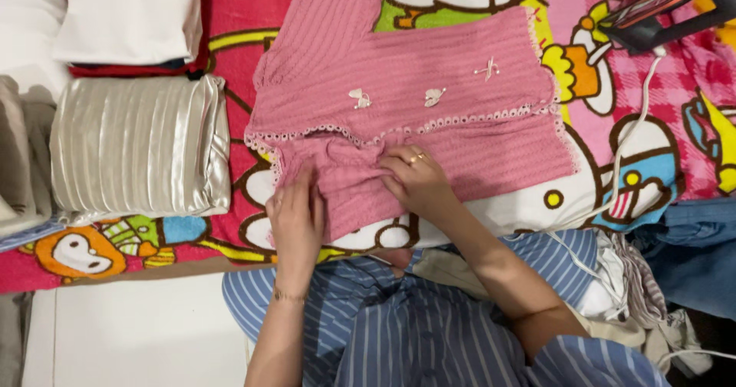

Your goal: The person irons a beige striped shirt and a pink sleeveless top on a bed, then folds each garment and places them in a stack. The person uses an electric iron and handles the clothes by hand.

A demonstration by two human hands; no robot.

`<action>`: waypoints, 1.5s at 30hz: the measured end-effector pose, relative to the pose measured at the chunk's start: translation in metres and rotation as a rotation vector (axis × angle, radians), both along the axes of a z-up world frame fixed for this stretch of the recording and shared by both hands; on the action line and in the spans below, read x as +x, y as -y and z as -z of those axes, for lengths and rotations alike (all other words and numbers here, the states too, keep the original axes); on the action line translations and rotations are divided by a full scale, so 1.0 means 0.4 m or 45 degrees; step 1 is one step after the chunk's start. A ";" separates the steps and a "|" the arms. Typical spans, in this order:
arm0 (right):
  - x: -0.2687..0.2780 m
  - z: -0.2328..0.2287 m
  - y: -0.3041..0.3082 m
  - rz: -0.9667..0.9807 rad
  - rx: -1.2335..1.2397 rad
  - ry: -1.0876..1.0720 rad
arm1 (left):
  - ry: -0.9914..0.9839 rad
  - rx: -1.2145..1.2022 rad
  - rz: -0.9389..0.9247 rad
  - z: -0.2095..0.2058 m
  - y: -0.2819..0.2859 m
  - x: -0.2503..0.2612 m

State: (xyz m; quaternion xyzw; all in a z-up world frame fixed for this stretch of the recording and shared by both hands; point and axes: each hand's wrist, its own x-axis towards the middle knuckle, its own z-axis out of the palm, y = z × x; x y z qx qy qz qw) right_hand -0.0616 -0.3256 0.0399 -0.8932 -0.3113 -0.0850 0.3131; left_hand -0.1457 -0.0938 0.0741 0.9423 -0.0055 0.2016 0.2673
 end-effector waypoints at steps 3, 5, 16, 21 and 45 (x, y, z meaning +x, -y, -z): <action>0.016 -0.014 0.022 -0.116 0.056 -0.148 | -0.088 -0.078 0.050 -0.015 -0.005 -0.043; 0.005 -0.030 0.035 -0.315 -0.176 -0.083 | -0.237 -0.174 0.065 -0.015 -0.022 -0.063; 0.046 -0.034 0.029 -0.072 0.069 0.009 | -0.143 0.291 0.160 0.040 -0.121 0.160; 0.046 -0.002 0.059 -0.003 0.219 -0.197 | -0.080 0.096 0.008 0.064 -0.155 0.159; 0.072 0.028 0.008 0.278 0.348 -0.625 | 0.078 -0.282 -0.109 0.057 -0.099 0.084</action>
